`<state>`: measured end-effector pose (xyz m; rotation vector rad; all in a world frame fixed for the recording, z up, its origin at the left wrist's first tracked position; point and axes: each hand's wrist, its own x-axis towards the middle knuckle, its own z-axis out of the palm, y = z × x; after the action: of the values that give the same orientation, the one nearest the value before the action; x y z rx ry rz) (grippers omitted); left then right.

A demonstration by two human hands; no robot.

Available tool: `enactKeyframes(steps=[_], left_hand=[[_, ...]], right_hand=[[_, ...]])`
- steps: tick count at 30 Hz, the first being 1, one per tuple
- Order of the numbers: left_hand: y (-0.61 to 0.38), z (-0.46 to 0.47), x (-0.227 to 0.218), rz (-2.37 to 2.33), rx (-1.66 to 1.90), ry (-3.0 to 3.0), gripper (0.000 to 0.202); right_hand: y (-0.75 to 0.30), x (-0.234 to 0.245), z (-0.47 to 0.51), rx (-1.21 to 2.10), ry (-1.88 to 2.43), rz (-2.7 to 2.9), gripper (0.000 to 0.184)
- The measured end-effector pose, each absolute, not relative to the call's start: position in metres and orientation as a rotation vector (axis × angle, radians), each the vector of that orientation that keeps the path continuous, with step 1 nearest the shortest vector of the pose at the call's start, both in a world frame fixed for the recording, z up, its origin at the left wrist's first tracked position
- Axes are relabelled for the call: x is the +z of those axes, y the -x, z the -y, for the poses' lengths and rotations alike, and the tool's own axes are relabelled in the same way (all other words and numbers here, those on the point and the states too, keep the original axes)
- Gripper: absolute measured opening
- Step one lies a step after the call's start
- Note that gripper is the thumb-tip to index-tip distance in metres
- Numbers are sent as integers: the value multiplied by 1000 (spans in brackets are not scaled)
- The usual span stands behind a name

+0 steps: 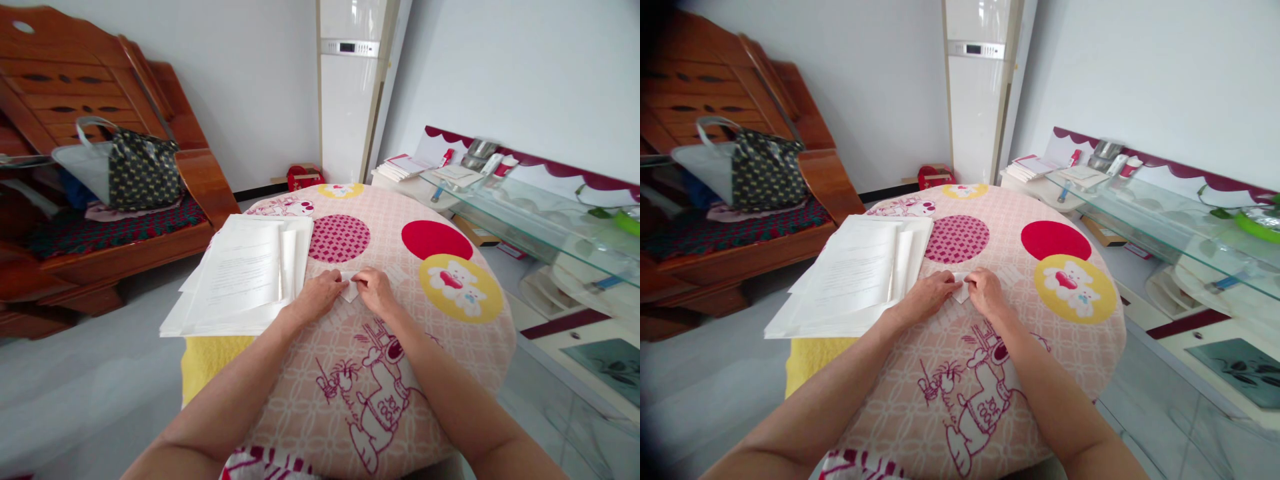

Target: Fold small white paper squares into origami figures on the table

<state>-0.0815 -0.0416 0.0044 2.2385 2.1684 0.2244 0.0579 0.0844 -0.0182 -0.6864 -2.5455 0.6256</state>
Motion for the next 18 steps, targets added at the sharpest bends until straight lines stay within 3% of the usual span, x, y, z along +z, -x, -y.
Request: enactKeyframes(steps=[3, 7, 18], left_hand=[[81, 42, 6, -2164, 203, -2218, 29], [80, 41, 7, -2161, 185, -2190, 30], [82, 41, 2, -2150, 269, -2204, 26]], right_hand=[[-47, -15, -86, 730, 868, 2460, 21], [-36, -10, -82, 623, 1056, 2482, 13], [-61, 1, -110, 554, 1412, 2478, 12]])
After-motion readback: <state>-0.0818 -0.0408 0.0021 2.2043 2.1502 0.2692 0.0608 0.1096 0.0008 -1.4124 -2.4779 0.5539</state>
